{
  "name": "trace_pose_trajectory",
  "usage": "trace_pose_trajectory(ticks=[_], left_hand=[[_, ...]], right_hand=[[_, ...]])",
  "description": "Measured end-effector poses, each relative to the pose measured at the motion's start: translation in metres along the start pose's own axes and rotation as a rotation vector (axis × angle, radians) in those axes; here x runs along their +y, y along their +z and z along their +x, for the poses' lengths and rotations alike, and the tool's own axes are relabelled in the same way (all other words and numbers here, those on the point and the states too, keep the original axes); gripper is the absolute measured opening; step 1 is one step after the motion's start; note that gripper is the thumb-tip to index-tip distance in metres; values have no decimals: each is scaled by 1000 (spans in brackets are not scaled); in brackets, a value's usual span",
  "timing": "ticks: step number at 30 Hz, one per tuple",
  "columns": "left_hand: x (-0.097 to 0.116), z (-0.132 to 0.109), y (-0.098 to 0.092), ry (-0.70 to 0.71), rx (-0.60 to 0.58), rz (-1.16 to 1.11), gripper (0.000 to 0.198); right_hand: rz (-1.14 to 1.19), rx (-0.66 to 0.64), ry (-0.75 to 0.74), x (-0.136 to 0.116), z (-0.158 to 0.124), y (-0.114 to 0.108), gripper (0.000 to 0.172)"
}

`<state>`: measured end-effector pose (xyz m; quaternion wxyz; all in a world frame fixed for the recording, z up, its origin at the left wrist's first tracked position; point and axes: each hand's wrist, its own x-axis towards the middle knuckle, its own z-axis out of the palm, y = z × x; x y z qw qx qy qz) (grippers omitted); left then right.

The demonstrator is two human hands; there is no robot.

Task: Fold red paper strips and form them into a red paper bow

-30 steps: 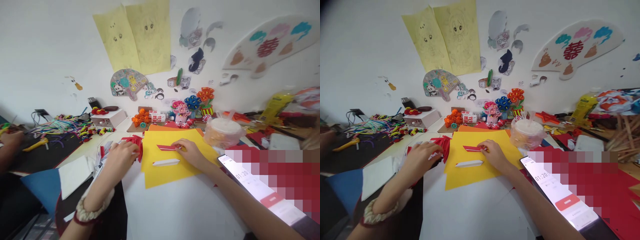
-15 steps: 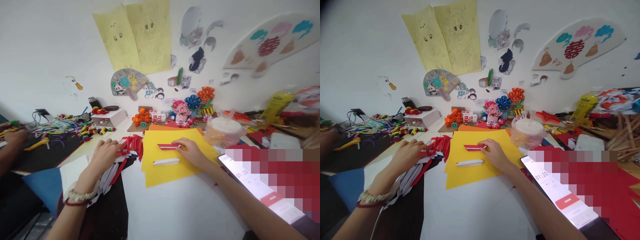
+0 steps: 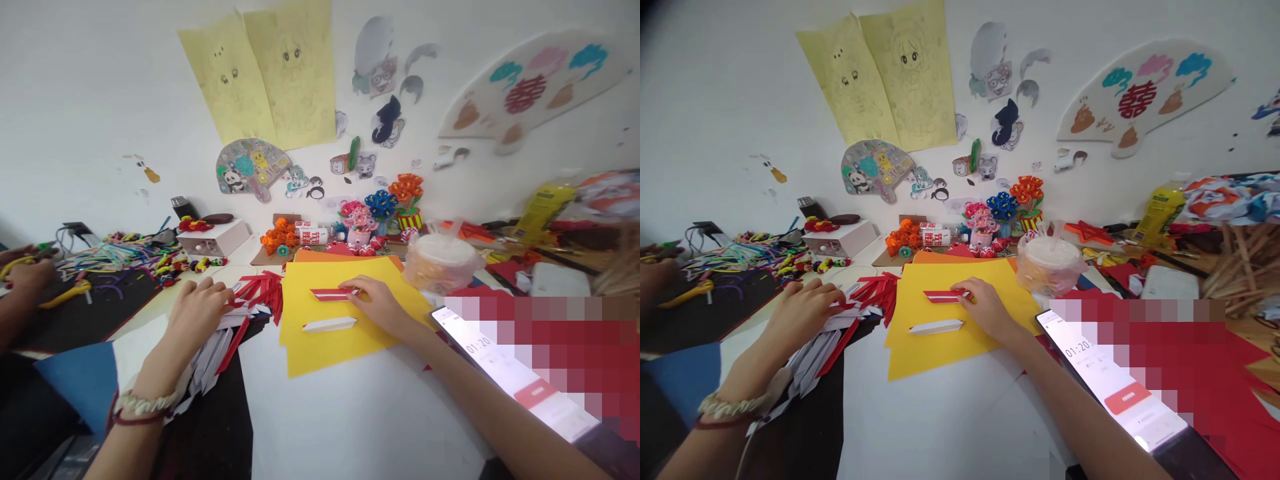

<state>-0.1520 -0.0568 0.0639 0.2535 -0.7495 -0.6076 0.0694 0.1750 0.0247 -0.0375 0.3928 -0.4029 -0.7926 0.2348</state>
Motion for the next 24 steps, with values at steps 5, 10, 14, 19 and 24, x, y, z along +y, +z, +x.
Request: trace_pose_trajectory(ticks=[5,10,14,19,24], left_hand=[[31,-3,-42,-87,129,171,25],[92,12,-53,31,243,-38,17],[131,23,-37,178,249,-230,14],[148,25,-28,225,274,-280,16],[154,28,-25,295,273,-289,20]], right_hand=[[-6,0,2,-1,0,0,24],[27,-5,-8,1,1,0,21],[55,9,-30,4,2,2,13],[51,27,-56,7,3,6,13],[46,6,-51,9,4,6,14]])
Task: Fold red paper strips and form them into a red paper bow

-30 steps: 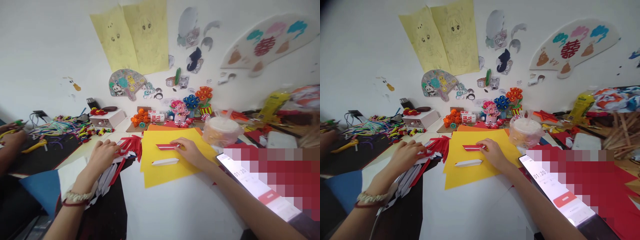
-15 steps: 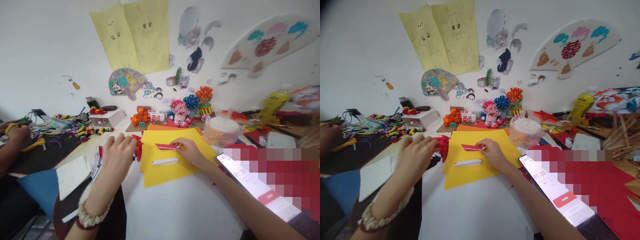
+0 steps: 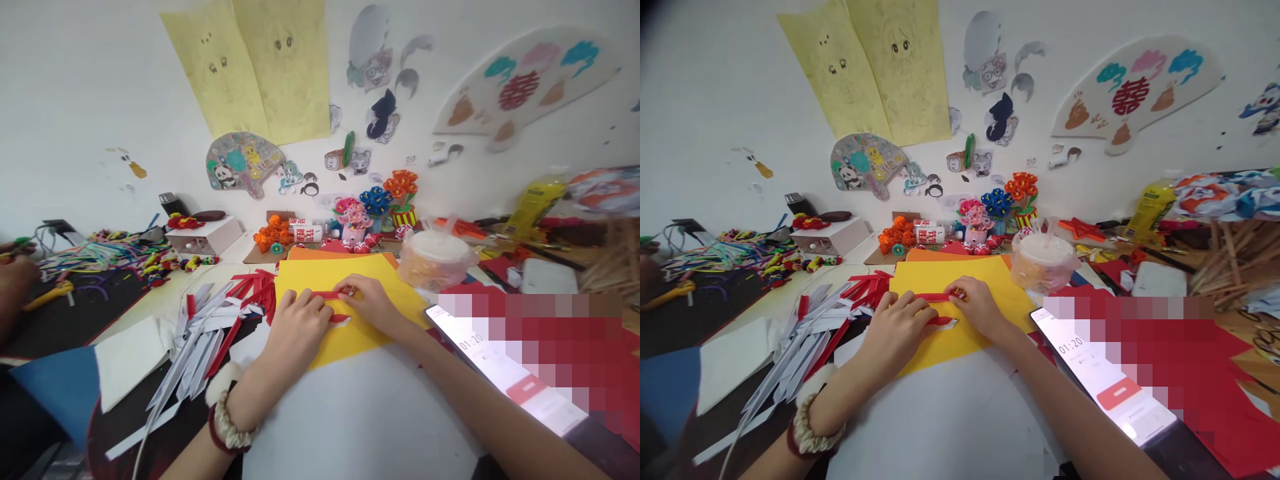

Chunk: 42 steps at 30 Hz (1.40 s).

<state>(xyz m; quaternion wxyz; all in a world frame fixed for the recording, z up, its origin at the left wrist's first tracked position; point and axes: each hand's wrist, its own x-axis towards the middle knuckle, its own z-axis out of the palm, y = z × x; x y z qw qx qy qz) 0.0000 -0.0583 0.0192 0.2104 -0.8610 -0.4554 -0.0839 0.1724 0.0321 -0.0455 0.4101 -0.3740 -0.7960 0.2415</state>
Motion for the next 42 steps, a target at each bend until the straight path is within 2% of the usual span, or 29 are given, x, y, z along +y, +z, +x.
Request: trace_pose_trajectory(ticks=[5,17,29,37,42], left_hand=[[-1,4,9,5,-18,11,22],[-2,3,16,10,-39,-74,21],[-7,7,18,-45,-51,-128,20],[-9,9,19,-42,-113,-127,18],[-11,8,18,-54,-69,-134,20]], right_hand=[[-4,-14,7,-3,-1,-1,13],[-13,-33,17,-3,-1,-1,13],[-25,-16,4,-3,-2,0,14],[-40,-21,8,-6,-2,-1,14],[-53,-20,1,-6,-2,-1,13]])
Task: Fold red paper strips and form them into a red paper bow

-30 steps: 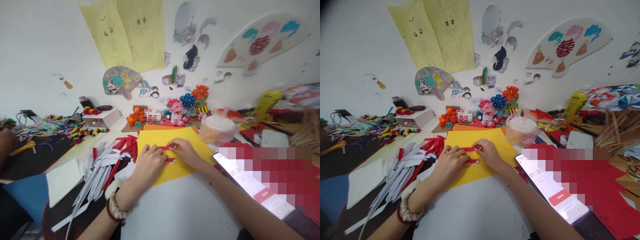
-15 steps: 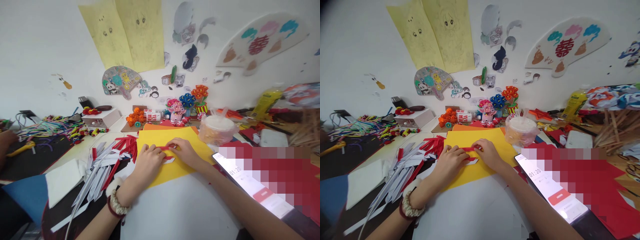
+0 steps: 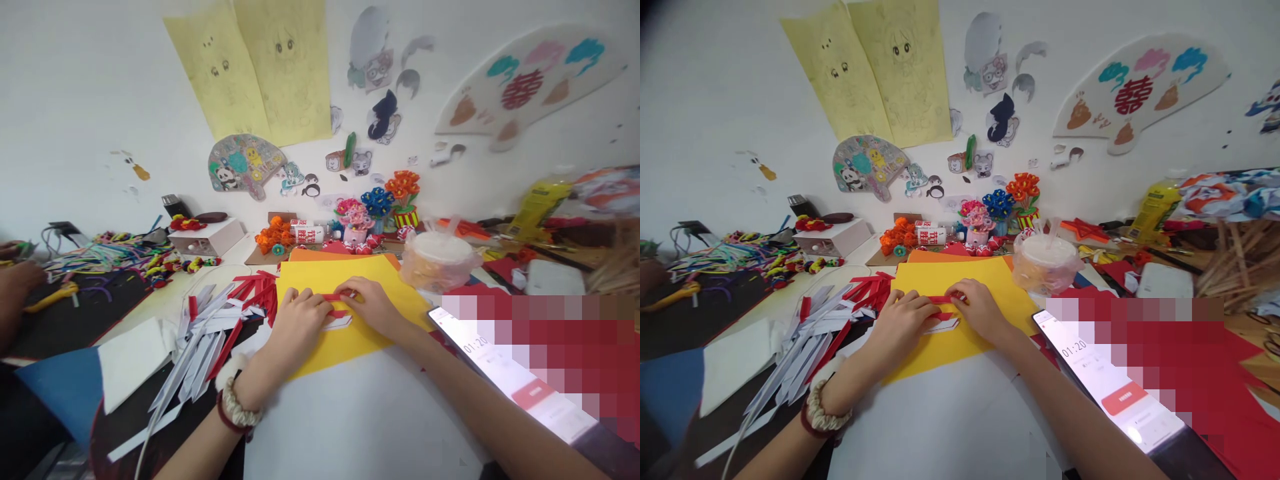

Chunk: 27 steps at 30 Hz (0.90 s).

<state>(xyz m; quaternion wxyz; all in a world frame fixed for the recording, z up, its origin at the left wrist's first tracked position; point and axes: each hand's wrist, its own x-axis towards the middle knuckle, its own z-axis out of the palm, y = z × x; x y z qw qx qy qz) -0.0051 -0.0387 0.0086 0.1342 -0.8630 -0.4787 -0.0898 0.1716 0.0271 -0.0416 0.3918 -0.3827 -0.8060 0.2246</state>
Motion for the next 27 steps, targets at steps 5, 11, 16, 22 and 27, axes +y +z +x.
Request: trace_pose_trajectory(ticks=[5,11,16,22,27], left_hand=[[-2,-1,-5,-2,15,-6,20],[2,-2,-15,18,51,33,21],[9,-3,-10,111,51,90,18],[7,1,-3,93,11,59,17],[5,2,-3,53,-54,-34,23]], right_hand=[[5,4,-9,1,0,1,14],[19,5,-6,2,-1,1,14],[12,-2,-8,1,0,1,14],[6,-3,3,-2,0,0,14],[9,0,3,-2,0,0,13]])
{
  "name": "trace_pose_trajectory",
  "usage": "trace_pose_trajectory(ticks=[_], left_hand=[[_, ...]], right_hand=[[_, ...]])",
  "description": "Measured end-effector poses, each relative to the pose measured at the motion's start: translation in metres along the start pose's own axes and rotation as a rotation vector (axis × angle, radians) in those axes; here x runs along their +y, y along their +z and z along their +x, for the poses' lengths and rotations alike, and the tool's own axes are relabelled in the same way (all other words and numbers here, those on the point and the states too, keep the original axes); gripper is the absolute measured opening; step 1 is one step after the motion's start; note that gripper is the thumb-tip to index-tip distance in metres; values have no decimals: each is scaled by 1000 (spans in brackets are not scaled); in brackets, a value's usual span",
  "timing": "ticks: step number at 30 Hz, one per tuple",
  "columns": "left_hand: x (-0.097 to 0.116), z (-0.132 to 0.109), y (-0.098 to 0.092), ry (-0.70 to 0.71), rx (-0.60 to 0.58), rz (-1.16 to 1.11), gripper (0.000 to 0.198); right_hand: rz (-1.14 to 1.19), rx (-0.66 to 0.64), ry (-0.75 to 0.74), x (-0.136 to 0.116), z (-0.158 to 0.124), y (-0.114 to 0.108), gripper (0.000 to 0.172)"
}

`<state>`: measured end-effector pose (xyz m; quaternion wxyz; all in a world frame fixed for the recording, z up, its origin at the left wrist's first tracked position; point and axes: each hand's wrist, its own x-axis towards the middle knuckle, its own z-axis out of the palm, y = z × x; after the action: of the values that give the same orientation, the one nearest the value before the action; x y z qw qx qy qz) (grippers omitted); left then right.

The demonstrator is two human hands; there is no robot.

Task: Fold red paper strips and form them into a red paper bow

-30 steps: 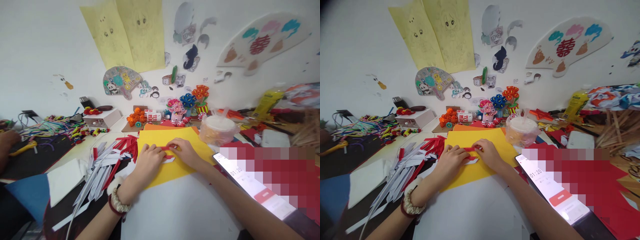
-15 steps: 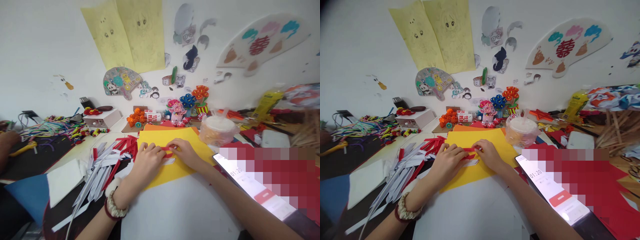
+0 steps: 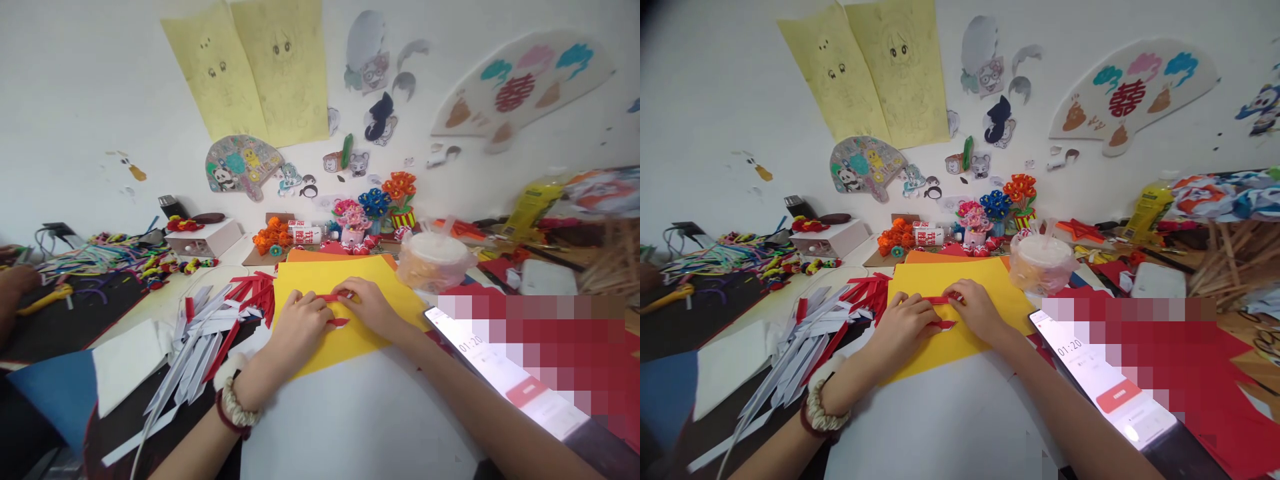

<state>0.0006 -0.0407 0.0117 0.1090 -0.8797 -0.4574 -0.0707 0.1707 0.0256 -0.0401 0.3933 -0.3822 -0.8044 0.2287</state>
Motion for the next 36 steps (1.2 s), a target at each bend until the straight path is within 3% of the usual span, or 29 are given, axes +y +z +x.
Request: trace_pose_trajectory(ticks=[8,25,29,36], left_hand=[[1,-2,2,-146,-82,-126,21],[-15,-10,-9,-147,-65,-159,35],[-19,-17,-17,-172,-33,-169,30],[-19,-19,-17,-228,-114,-158,24]], right_hand=[[3,0,7,0,0,0,12],[-3,5,-14,3,0,0,16],[-9,-4,-4,4,0,0,16],[-8,-6,7,4,1,1,17]])
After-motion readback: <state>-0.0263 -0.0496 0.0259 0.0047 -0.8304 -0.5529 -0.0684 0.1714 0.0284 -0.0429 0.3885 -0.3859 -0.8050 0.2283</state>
